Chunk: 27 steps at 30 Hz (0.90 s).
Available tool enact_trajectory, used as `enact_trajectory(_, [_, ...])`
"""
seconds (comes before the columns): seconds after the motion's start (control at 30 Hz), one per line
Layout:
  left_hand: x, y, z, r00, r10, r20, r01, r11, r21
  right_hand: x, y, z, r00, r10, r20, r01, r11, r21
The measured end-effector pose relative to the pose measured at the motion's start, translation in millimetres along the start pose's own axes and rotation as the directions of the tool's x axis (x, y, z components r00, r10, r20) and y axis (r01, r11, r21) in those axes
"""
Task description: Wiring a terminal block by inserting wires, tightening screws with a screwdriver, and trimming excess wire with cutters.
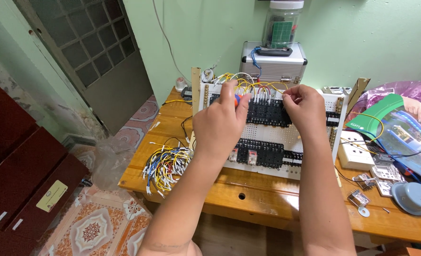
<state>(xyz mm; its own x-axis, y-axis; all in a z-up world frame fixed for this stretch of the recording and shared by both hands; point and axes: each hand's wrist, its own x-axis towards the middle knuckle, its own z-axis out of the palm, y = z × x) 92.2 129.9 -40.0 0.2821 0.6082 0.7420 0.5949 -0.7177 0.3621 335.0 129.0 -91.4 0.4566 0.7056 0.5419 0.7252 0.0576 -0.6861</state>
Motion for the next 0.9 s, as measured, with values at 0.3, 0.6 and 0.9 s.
enact_trajectory(0.3, [-1,-2,-3,0.999,0.011,0.04,-0.012,0.999,0.031,3,-4,3,0.908,-0.357,-0.219,0.318,0.928,-0.197])
enact_trajectory(0.6, [7,2,-5,0.997,0.08,0.008,-0.079,0.996,-0.026,63,-22,23,0.898,-0.44,-0.014,0.437,0.895,-0.084])
enact_trajectory(0.9, [8,7,-16,0.999,0.008,0.045,-0.004,0.996,-0.085,81,-39,43,0.852,-0.136,0.505,0.169,0.985,-0.02])
